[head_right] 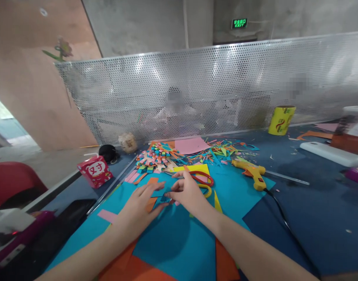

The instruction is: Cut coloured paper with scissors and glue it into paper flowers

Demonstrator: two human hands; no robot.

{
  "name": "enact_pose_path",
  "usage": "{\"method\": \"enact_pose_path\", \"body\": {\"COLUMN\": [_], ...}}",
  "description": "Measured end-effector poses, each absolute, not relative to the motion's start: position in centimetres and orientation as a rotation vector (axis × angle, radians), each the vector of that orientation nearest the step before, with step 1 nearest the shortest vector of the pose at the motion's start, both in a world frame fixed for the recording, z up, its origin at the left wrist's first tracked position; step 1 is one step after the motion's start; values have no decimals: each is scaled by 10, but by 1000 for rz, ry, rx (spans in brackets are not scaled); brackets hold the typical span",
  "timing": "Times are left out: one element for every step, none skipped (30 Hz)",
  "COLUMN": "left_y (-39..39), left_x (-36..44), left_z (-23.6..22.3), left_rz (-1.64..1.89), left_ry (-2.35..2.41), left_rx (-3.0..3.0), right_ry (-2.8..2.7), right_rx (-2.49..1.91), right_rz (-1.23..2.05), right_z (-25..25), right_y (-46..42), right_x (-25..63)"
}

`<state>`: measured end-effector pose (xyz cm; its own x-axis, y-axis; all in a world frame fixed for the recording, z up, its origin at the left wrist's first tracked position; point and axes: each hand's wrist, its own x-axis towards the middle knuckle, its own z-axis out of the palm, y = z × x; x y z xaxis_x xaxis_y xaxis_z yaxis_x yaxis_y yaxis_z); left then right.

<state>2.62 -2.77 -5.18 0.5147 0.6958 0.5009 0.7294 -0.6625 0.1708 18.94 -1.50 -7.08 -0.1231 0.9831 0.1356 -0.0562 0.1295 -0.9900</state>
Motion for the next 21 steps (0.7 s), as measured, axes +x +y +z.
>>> {"method": "enact_pose_path", "body": {"left_y": [-27,-27,-28,-29,-30,-31,-32,-32,-31,-30,-29,-26,-24,-22,-20,-19,-19,-19,-20,-22,-23], "left_x": [26,26,26,26,26,26,26,27,27,26,26,25,24,23,22,22,22,22,23,24,24], "left_z": [-52,-52,-52,-52,-52,-52,-52,-52,-52,-52,-53,-53,-54,-55,-56,-57,-57,-57,-56,-55,-54], "left_rz": [-865,-889,-915,-943,-971,-1000,-1022,-1031,-1031,-1029,-1029,-1037,-1052,-1078,-1107,-1132,-1151,-1165,-1183,-1205,-1234], "left_ry": [-1235,-1209,-1181,-1150,-1118,-1087,-1057,-1028,-1000,-983,-973,-966,-969,-983,-1007,-1041,-1079,-1124,-1168,-1215,-1261], "left_rx": [-2689,-2689,-2681,-2668,-2653,-2635,-2621,-2616,-2621,-2631,-2646,-2664,-2682,-2695,-2703,-2711,-2723,-2742,-2763,-2786,-2807], "right_ry": [-1328,-1326,-1320,-1311,-1302,-1294,-1287,-1282,-1278,-1272,-1267,-1267,-1277,-1294,-1315,-1337,-1355,-1366,-1372,-1375,-1380], "right_rx": [-1002,-993,-982,-974,-969,-968,-967,-965,-967,-968,-970,-972,-976,-983,-991,-999,-1006,-1011,-1012,-1009,-1002], "right_rz": [1219,1220,1228,1241,1256,1271,1284,1291,1295,1299,1310,1327,1347,1364,1377,1376,1362,1342,1322,1304,1288], "right_z": [-70,-70,-69,-68,-68,-68,-68,-68,-68,-67,-66,-65,-64,-63,-62,-62,-62,-62,-63,-64,-65], "right_y": [-16,-17,-18,-18,-19,-18,-18,-18,-18,-18,-18,-19,-20,-21,-22,-22,-22,-22,-22,-21,-21], "right_x": [190,190,190,190,190,191,191,191,192,192,192,192,192,193,193,193,193,193,193,193,193]}}
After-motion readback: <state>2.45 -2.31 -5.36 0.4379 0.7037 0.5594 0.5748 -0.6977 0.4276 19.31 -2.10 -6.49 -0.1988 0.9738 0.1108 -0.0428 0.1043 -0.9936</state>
